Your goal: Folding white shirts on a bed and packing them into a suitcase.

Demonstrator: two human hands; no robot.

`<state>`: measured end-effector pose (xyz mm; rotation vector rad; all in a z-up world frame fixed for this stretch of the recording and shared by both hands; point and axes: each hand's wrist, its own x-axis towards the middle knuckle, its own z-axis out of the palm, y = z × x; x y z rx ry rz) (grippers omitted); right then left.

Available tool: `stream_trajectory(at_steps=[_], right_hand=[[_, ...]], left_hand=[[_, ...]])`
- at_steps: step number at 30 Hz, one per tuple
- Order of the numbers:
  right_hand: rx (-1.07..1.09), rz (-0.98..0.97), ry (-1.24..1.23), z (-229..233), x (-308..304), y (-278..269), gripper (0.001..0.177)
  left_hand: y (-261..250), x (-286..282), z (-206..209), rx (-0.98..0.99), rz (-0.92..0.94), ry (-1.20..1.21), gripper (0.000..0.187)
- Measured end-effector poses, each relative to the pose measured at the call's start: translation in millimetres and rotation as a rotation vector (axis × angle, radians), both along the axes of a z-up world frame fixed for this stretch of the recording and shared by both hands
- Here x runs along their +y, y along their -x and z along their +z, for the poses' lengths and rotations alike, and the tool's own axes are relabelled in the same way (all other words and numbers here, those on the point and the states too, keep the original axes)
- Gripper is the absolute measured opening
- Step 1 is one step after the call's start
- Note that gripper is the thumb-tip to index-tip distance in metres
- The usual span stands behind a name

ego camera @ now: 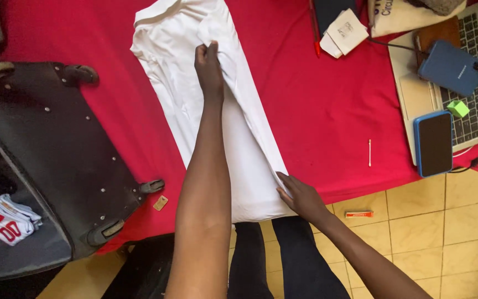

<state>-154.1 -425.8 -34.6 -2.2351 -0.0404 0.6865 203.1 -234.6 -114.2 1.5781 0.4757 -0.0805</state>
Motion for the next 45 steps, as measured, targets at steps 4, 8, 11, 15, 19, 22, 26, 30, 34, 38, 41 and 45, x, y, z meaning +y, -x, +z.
stream_trajectory(at_steps=[4, 8, 11, 15, 19, 22, 26, 30, 34, 38, 41, 45], right_hand=[[0.011, 0.022, -0.023, 13.6, 6.2, -12.7, 0.054], [0.043, -0.01, -0.09, 8.7, 4.3, -0.7, 0.044], [-0.082, 0.006, 0.002, 10.3, 0.5, 20.0, 0.043], [-0.036, -0.005, 0.012, 17.4, -2.8, 39.0, 0.042], [-0.036, 0.016, 0.023, 3.4, -18.9, 67.0, 0.037], [-0.117, 0.029, 0.041, -9.9, -31.7, 90.7, 0.036], [0.032, -0.028, -0.001, 11.1, -33.2, 105.7, 0.032], [-0.004, -0.046, 0.013, 28.0, -10.4, 128.6, 0.03], [-0.108, -0.026, 0.067, 23.1, 14.5, 149.7, 0.027], [-0.116, -0.04, 0.016, 32.0, 33.8, 156.7, 0.029], [0.184, 0.021, -0.119, 52.4, 40.0, 147.5, 0.046], [0.144, 0.034, -0.185, 46.8, 23.8, 152.6, 0.033]], left_hand=[[5.6, 21.5, -21.2, 0.017, 0.042, 0.153, 0.027], [45.1, 16.9, 8.2, 0.01, 0.105, 0.117, 0.027], [117.9, 14.5, -24.8, -0.073, 0.174, 0.344, 0.032], [215.9, -3.3, -30.7, 0.068, 0.248, 0.455, 0.04], [281.2, -32.0, 4.9, 0.27, 0.108, 0.495, 0.034], [312.9, -35.0, 14.2, 0.375, 0.002, 0.476, 0.035], [336.1, -37.2, 34.1, 0.512, -0.115, 0.448, 0.036], [376.2, -42.8, 19.4, 0.457, -0.146, 0.506, 0.036], [417.6, -39.0, 5.7, 0.351, -0.162, 0.496, 0.036], [447.2, -32.3, 12.2, 0.34, -0.223, 0.354, 0.036], [461.1, -24.9, 28.0, 0.329, -0.278, 0.187, 0.035], [486.8, -21.1, 38.6, 0.28, -0.333, 0.025, 0.037]])
